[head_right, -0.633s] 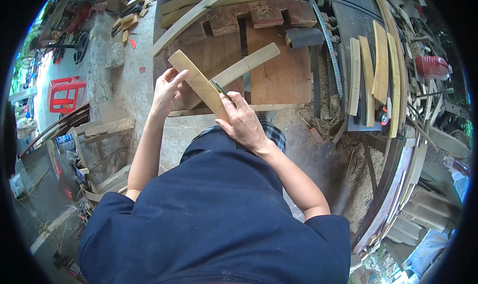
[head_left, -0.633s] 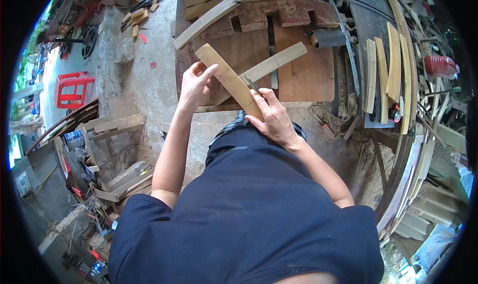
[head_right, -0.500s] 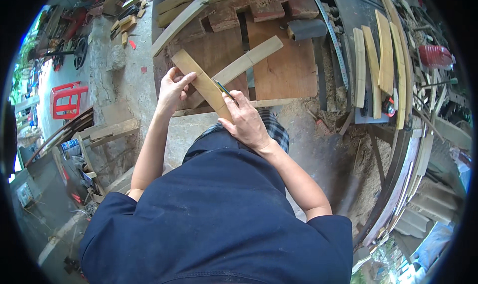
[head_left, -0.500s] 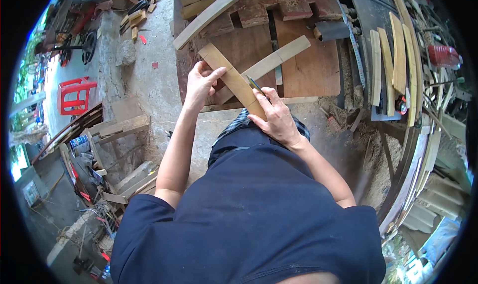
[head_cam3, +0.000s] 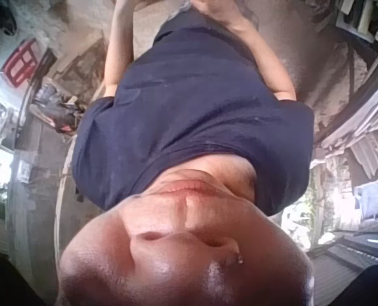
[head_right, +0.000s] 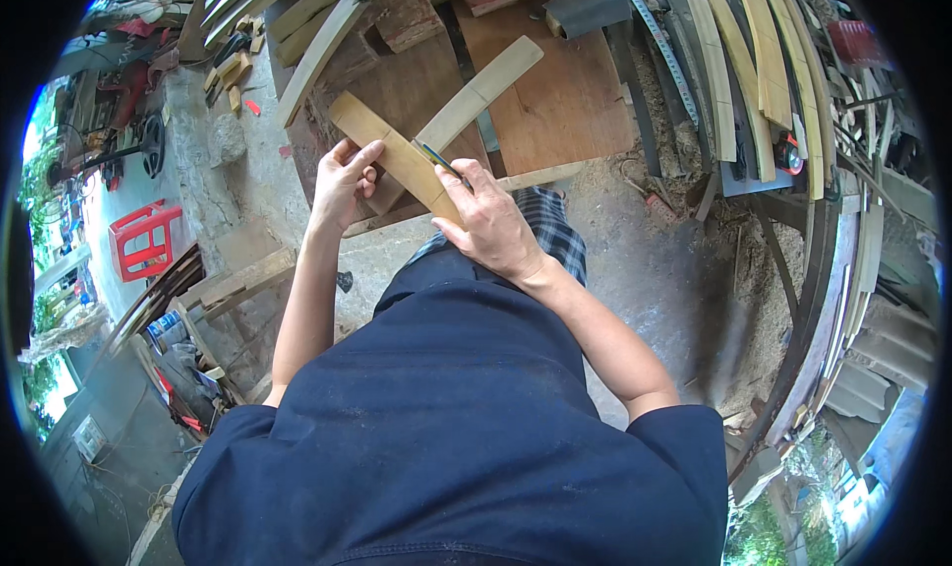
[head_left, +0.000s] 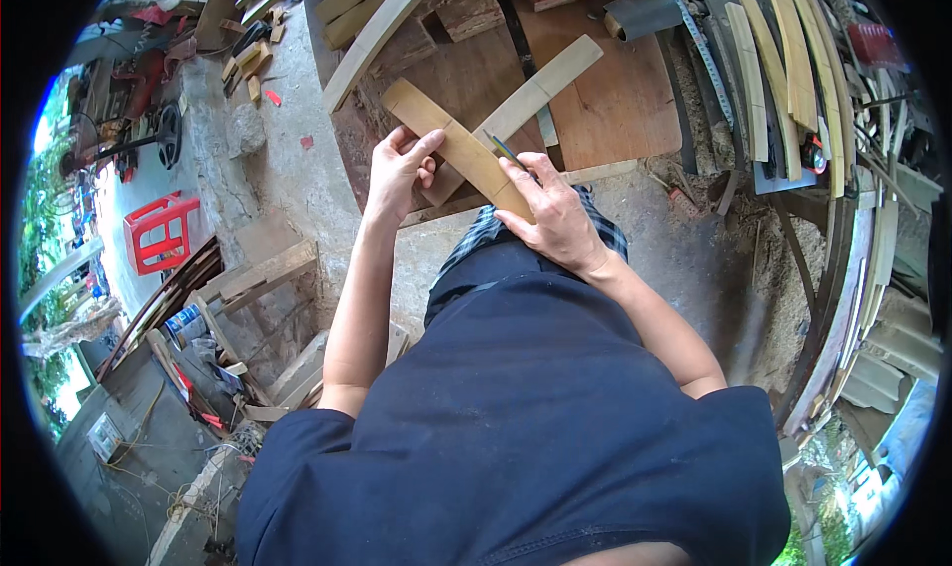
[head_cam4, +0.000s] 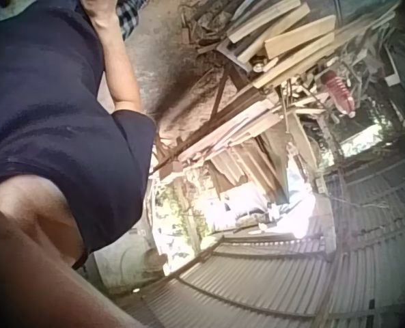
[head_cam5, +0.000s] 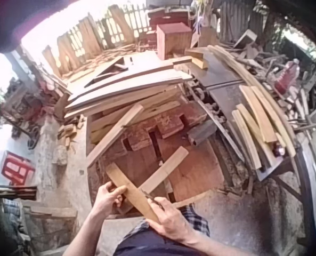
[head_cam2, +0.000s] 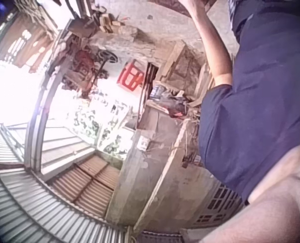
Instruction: The person aligns wooden boards against each other on a table and marks guidelines across them using a pencil, repeatedly repositioning and marking different wooden pieces.
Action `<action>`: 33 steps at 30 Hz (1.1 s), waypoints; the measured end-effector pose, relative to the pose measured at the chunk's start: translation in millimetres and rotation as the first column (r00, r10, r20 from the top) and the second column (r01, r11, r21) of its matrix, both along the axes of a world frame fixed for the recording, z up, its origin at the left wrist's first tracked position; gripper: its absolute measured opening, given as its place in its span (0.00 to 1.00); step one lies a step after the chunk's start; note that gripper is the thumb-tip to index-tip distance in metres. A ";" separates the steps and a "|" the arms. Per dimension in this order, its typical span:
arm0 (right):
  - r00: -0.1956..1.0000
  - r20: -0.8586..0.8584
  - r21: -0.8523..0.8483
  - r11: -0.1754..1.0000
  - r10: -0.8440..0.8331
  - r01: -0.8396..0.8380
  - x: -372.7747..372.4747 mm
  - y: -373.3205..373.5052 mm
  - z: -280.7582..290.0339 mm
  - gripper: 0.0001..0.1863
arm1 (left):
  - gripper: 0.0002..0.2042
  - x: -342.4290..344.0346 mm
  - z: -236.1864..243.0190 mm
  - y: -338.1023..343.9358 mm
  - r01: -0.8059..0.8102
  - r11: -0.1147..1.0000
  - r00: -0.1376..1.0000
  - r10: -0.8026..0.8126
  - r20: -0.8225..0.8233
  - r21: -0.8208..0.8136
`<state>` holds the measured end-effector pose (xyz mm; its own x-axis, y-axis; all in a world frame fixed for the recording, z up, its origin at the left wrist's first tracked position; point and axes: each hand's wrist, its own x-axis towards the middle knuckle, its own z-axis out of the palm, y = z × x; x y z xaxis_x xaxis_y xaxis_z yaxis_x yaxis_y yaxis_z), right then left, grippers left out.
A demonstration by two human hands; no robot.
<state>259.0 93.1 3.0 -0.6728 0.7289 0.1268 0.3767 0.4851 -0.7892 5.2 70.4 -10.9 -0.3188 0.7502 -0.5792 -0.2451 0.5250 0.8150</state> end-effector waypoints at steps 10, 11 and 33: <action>0.998 -0.030 -0.021 0.998 0.054 -0.054 1.8 4.7 -5.0 0.36 | 0.18 4.4 -3.8 -6.3 -0.082 0.996 0.997 0.081 0.015 0.044; 0.998 -0.028 -0.023 0.998 0.059 -0.060 1.9 5.6 -4.9 0.36 | 0.18 5.3 -2.7 -6.0 -0.085 0.995 0.996 0.085 0.008 0.049; 0.998 -0.031 -0.005 0.999 0.054 -0.054 2.9 4.6 -8.1 0.36 | 0.20 7.7 -6.7 -7.2 -0.088 0.993 0.996 0.089 -0.012 0.078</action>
